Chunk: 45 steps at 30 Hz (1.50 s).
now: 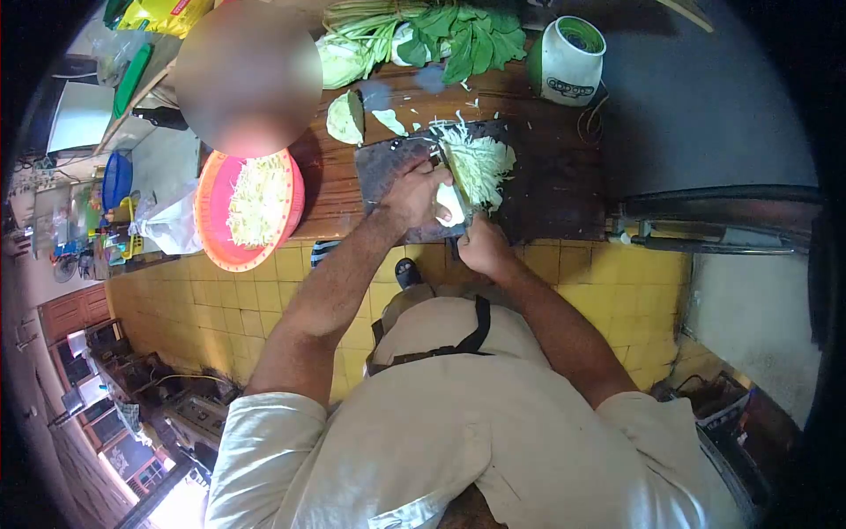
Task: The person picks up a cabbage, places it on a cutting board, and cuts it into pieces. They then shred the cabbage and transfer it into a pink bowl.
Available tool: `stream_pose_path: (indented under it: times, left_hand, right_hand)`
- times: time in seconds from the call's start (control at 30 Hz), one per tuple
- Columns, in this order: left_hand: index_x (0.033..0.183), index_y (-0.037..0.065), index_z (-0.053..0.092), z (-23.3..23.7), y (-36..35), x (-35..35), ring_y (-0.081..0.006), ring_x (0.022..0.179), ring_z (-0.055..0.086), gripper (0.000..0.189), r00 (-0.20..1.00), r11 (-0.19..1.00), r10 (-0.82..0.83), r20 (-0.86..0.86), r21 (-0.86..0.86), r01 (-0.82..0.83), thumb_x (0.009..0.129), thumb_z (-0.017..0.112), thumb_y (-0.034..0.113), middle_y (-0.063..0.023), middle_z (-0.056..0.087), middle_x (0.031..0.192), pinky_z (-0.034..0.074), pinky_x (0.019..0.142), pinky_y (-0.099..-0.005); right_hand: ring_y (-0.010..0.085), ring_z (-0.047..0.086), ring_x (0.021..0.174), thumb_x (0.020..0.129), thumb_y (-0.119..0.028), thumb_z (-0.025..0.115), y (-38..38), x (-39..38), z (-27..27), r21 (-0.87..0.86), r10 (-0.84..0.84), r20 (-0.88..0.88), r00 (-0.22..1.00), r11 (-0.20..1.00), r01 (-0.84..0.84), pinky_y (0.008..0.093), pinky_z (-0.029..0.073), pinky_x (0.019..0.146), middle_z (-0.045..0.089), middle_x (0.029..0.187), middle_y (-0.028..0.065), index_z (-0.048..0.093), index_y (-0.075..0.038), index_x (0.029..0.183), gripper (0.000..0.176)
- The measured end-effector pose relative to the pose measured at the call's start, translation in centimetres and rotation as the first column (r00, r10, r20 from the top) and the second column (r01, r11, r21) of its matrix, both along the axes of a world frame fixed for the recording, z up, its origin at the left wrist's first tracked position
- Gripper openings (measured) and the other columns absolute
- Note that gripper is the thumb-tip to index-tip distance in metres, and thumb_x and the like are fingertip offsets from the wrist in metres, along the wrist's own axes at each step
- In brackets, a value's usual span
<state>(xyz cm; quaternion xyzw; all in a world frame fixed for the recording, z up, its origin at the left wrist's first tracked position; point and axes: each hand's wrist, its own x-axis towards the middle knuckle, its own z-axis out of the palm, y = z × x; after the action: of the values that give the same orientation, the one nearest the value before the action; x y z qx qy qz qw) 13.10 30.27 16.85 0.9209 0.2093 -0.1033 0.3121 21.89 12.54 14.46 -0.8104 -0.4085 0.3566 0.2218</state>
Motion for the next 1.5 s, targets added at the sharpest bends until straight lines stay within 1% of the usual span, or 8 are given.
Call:
stream_pose_path:
  times: [0.07, 0.47, 0.6, 0.67, 0.97, 1.1, 1.2, 1.5]
  left_hand:
    - [0.111, 0.014, 0.055, -1.0, 0.3, -0.1, -0.0336, 0.100, 0.058, 0.063, 0.993, 0.998, -0.015, 0.114, 0.062, 0.008, 0.059, 0.087, 0.028, -0.0104, 0.058, 0.086, 0.047, 0.083, -0.0450]
    - [0.109, 0.014, 0.058, -1.6, 0.4, -0.1, -0.0337, 0.097, 0.056, 0.061, 0.950, 0.977, -0.078, 0.302, 0.211, 0.013, 0.057, 0.088, 0.027, -0.0098, 0.056, 0.089, 0.046, 0.085, -0.0438]
    - [0.108, 0.015, 0.058, -1.2, -0.1, -0.5, -0.0325, 0.094, 0.057, 0.060, 0.982, 0.998, -0.007, 0.188, 0.062, -0.005, 0.058, 0.087, 0.027, -0.0097, 0.056, 0.088, 0.047, 0.082, -0.0436]
    - [0.108, 0.014, 0.058, -1.6, 0.1, -0.6, -0.0325, 0.091, 0.058, 0.059, 0.947, 0.963, -0.111, 0.302, 0.267, 0.028, 0.058, 0.087, 0.026, -0.0096, 0.056, 0.086, 0.048, 0.080, -0.0440]
    - [0.112, 0.015, 0.056, 0.0, 0.0, -0.3, -0.0360, 0.108, 0.057, 0.062, 0.994, 0.999, 0.013, 0.106, 0.036, -0.017, 0.059, 0.086, 0.029, -0.0131, 0.059, 0.097, 0.046, 0.089, -0.0457]
    - [0.113, 0.016, 0.056, -1.4, 0.1, -0.6, -0.0369, 0.109, 0.056, 0.062, 0.968, 0.972, -0.064, 0.242, 0.234, 0.006, 0.061, 0.086, 0.030, -0.0137, 0.059, 0.100, 0.046, 0.090, -0.0456]
    - [0.112, 0.016, 0.056, 0.1, 0.1, -0.4, -0.0363, 0.108, 0.056, 0.058, 0.996, 1.000, 0.022, 0.084, -0.005, -0.022, 0.063, 0.086, 0.029, -0.0131, 0.057, 0.104, 0.045, 0.093, -0.0455]
    - [0.108, 0.012, 0.057, -1.5, 0.3, -0.8, -0.0366, 0.107, 0.055, 0.059, 0.965, 0.991, -0.049, 0.258, 0.134, 0.015, 0.060, 0.087, 0.026, -0.0130, 0.058, 0.101, 0.046, 0.092, -0.0448]
  right_hand:
    - [0.0487, 0.063, 0.084, 0.079, -0.013, 0.058, -0.2, 0.1, -1.0, 0.055, -0.020, 0.045, 0.999, 0.998, 0.017, 0.0532, 0.052, 0.077, 0.062, 0.084, 0.0328, 0.043, 0.012, 0.108, 0.041]
    - [0.0501, 0.062, 0.092, 0.079, -0.010, 0.054, -0.7, 0.3, -2.0, -0.086, 0.028, -0.017, 0.999, 0.996, -0.030, 0.0537, 0.050, 0.082, 0.061, 0.089, 0.0370, 0.046, 0.012, 0.106, 0.036]
    - [0.0498, 0.061, 0.093, 0.080, -0.012, 0.054, -0.3, -0.4, -4.6, -0.147, -0.056, -0.033, 0.998, 0.988, 0.051, 0.0537, 0.049, 0.085, 0.061, 0.093, 0.0372, 0.048, 0.012, 0.107, 0.037]
    - [0.0493, 0.062, 0.092, 0.081, -0.013, 0.054, 1.1, 0.4, -4.3, -0.150, -0.062, -0.006, 0.998, 0.987, 0.060, 0.0538, 0.049, 0.086, 0.061, 0.095, 0.0364, 0.047, 0.011, 0.108, 0.038]
    - [0.0492, 0.062, 0.090, 0.082, -0.018, 0.055, 0.8, 0.6, 0.0, -0.191, -0.057, -0.116, 0.992, 0.981, 0.034, 0.0541, 0.050, 0.084, 0.062, 0.092, 0.0341, 0.048, 0.009, 0.108, 0.038]
    - [0.0502, 0.061, 0.090, 0.081, -0.016, 0.055, -1.4, 0.3, 1.7, -0.157, -0.047, -0.049, 0.998, 0.987, 0.039, 0.0549, 0.049, 0.084, 0.062, 0.090, 0.0347, 0.046, 0.009, 0.109, 0.039]
    - [0.0505, 0.061, 0.090, 0.080, -0.015, 0.055, -2.4, -0.2, 1.9, -0.141, 0.012, 0.001, 1.000, 0.990, -0.012, 0.0561, 0.049, 0.084, 0.062, 0.090, 0.0348, 0.045, 0.008, 0.109, 0.039]
    - [0.0499, 0.062, 0.087, 0.080, -0.013, 0.054, 0.4, -0.4, -2.7, -0.061, -0.030, 0.027, 0.999, 0.998, 0.031, 0.0554, 0.050, 0.080, 0.062, 0.091, 0.0345, 0.045, 0.009, 0.104, 0.033]
